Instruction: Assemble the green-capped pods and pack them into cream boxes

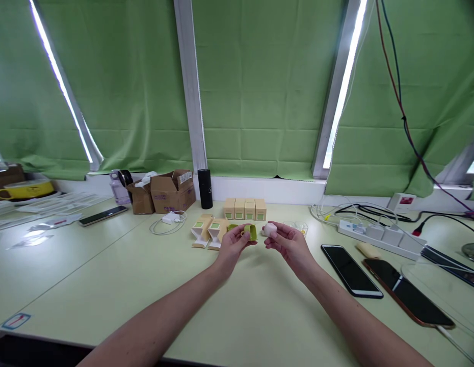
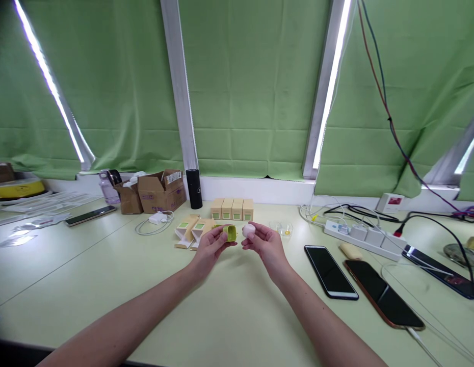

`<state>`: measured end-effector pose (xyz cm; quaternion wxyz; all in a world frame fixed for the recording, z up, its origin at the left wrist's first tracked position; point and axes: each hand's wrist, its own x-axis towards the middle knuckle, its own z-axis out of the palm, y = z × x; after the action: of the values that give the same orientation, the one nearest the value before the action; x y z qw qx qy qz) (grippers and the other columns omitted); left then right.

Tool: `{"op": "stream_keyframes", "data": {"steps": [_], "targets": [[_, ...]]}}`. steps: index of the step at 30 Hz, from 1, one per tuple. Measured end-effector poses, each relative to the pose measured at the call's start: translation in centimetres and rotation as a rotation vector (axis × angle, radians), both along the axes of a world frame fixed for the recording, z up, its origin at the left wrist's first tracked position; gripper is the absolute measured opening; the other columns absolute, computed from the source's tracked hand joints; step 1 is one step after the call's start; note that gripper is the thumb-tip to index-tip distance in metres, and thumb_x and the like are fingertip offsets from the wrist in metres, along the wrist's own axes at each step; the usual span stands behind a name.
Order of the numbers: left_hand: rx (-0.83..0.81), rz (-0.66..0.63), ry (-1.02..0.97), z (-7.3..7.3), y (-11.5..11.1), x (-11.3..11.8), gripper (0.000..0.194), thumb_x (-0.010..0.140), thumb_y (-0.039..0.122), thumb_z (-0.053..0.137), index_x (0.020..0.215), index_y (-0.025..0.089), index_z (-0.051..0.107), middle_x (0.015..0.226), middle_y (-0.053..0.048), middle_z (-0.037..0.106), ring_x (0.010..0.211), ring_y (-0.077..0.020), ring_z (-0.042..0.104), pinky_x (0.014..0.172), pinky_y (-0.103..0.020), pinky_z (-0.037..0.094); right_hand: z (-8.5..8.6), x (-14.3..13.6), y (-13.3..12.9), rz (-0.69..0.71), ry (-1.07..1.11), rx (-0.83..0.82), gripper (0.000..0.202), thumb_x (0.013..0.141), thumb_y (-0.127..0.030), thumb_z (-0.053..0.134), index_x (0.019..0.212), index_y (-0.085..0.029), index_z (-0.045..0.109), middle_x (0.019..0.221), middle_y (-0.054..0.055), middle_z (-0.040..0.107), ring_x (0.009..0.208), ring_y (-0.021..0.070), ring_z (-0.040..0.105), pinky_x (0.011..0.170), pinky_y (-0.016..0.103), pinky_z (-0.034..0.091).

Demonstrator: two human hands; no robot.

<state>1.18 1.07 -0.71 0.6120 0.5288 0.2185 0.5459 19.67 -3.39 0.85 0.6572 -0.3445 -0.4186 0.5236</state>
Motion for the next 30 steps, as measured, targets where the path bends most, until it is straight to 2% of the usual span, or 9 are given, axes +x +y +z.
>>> {"op": "stream_keyframes", "data": {"steps": [5,10,18,24,30], "targets": [[0.029,0.021,0.039,-0.64,0.51,0.07,0.052,0.076,0.045,0.088,0.114,0.013,0.075,0.109,-0.011,0.074,0.095,-0.0217,0.07,0.093,-0.041,0.06,0.12,-0.28,-0.04,-0.107,-0.185,0.013,0.053,0.06,-0.048,0.094,0.098,-0.015,0.079,0.084,0.007,0.077,0.068,0.0174,0.062,0.064,0.034,0.052],[0.058,0.046,0.086,-0.61,0.41,0.29,0.052,0.074,0.046,0.089,0.112,0.014,0.074,0.107,-0.011,0.075,0.095,-0.0232,0.071,0.09,-0.042,0.062,0.05,-0.46,0.18,-0.098,-0.285,0.032,0.051,0.059,-0.053,0.093,0.093,-0.017,0.08,0.088,0.01,0.08,0.078,0.0236,0.069,0.067,0.036,0.054],[0.042,0.067,0.167,-0.47,0.27,0.41,0.058,0.069,0.045,0.092,0.114,0.015,0.072,0.105,-0.011,0.077,0.096,-0.0252,0.074,0.093,-0.043,0.059,-0.06,-0.57,0.0,-0.071,-0.342,0.051,0.053,0.062,-0.055,0.091,0.097,-0.017,0.082,0.093,0.011,0.081,0.086,0.0282,0.072,0.075,0.042,0.058],[0.046,0.059,0.206,-0.54,0.37,0.34,0.063,0.066,0.044,0.094,0.116,0.015,0.07,0.105,-0.012,0.078,0.101,-0.0274,0.074,0.096,-0.044,0.058,0.13,-0.62,-0.13,-0.071,-0.345,0.044,0.05,0.062,-0.055,0.091,0.094,-0.017,0.083,0.094,0.011,0.081,0.083,0.0261,0.071,0.072,0.04,0.058],[0.065,0.065,0.224,-0.83,0.58,0.41,0.057,0.065,0.038,0.095,0.111,0.015,0.069,0.106,-0.012,0.078,0.101,-0.0269,0.075,0.096,-0.045,0.059,-0.03,-0.58,-0.02,-0.084,-0.351,0.054,0.048,0.063,-0.055,0.09,0.092,-0.017,0.083,0.091,0.01,0.08,0.079,0.0242,0.069,0.07,0.038,0.057]]}}
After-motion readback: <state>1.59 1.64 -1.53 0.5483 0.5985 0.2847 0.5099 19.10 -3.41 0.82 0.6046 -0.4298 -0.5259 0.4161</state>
